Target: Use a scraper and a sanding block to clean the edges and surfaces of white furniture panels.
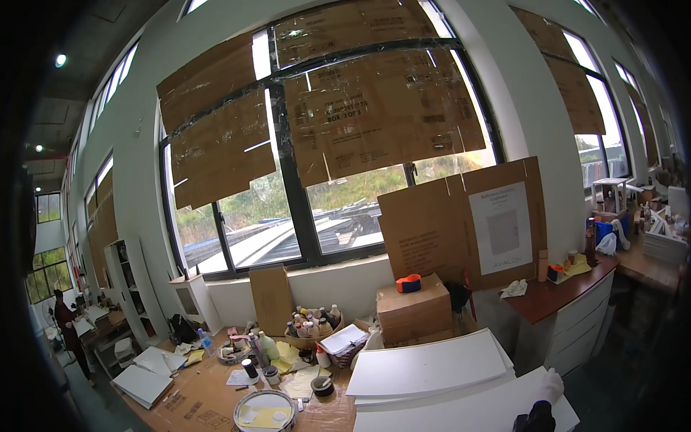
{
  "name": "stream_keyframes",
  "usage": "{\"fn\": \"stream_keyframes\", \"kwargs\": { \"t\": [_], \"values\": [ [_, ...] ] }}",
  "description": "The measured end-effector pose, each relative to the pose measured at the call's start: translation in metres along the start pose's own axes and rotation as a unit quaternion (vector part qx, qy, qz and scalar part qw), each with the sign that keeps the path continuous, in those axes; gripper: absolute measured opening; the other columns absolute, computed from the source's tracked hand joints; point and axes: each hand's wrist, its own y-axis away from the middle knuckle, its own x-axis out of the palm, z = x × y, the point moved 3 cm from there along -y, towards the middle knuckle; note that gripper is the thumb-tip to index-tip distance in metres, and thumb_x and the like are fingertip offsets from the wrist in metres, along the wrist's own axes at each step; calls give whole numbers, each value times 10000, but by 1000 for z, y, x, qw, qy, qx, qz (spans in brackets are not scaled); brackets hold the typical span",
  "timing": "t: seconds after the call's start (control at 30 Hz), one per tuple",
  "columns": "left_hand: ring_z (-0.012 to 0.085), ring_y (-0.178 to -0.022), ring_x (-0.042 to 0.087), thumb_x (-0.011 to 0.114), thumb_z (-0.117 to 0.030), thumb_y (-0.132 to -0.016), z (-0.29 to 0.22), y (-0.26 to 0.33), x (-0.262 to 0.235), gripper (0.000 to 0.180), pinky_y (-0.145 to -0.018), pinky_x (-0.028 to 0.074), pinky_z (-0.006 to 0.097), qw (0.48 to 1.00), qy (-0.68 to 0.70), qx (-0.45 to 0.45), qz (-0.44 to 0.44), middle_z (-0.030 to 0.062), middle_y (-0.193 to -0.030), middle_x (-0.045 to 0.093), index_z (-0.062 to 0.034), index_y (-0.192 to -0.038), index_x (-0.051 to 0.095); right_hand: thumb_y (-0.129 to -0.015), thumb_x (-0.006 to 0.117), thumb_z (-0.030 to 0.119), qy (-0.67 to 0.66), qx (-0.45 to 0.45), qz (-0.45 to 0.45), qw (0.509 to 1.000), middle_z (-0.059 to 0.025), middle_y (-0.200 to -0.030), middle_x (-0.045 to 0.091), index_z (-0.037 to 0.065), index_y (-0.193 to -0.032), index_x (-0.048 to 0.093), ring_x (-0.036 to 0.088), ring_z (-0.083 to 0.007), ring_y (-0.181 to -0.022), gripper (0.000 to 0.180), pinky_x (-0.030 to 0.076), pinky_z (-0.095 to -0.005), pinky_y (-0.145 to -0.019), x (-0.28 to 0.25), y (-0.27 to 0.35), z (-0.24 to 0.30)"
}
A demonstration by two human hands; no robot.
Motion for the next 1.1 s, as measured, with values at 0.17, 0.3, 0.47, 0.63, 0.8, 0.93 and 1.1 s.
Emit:
{"fn": "stream_keyframes", "kwargs": {
  "t": [0.17, 0.3, 0.47, 0.63, 0.8, 0.93, 1.1],
  "values": [
    [103, -738, 534, 607, -181, -987, 15, 0, -2, 129, -695, 475, 300, 999, -34, 15, 20, 15, -787, 560, -67, -1045, 618, -965, 574, 236, -14, -9, 9, 1000, -154, -980, 715, 94, -1058, 633, 701, -356, -959, 180, 557, -482, -808, -10, 7, 8],
    [78, -727, 555, 662, -202, -963, -12, 1, -3, 162, -665, 484, 271, 998, -52, 8, 16, -15, -795, 605, -61, -1043, 668, -959, 584, 248, -23, -4, 10, 1000, -158, -980, 705, 92, -1051, 628, 692, -360, -962, 187, 549, -487, -812, -19, 11, 9],
    [88, -744, 584, 674, -210, -953, -23, 5, -3, 168, -678, 501, 276, 995, -92, 34, -2, -5, -804, 633, -57, -1022, 681, -952, 589, 253, -24, -15, -26, 999, -151, -945, 693, 90, -1022, 621, 687, -360, -933, 180, 542, -489, -800, -20, 14, 8],
    [102, -757, 606, 709, -210, -921, -20, 5, -3, 210, -706, 519, 291, 992, -113, 51, 10, 26, -822, 668, -58, -1062, 681, -950, 588, 245, -19, -19, -27, 999, -152, -944, 692, 90, -1013, 616, 685, -359, -932, 170, 541, -487, -804, -24, 17, 10],
    [116, -758, 611, 720, -237, -912, -4, 3, -2, 251, -715, 522, 294, 985, -160, 68, -2, 32, -821, 670, -61, -1088, 684, -955, 579, 245, -29, -23, -31, 999, -158, -945, 691, 88, -1006, 610, 681, -364, -933, 168, 539, -488, -806, -20, 16, 9],
    [114, -767, 609, 711, -246, -916, 3, 1, -2, 261, -724, 523, 292, 973, -206, 99, -12, 27, -831, 669, -66, -1103, 685, -954, 558, 257, -37, -34, -49, 997, -168, -929, 678, 82, -989, 608, 667, -375, -923, 186, 522, -504, -795, -20, 17, 11],
    [109, -781, 603, 706, -240, -922, 3, 3, -4, 261, -732, 519, 291, 980, -184, 79, -15, 26, -845, 661, -63, -1113, 685, -971, 540, 241, -24, -48, -54, 997, -166, -942, 686, 84, -1003, 608, 675, -372, -930, 174, 531, -496, -796, -25, 21, 14]
  ]
}}
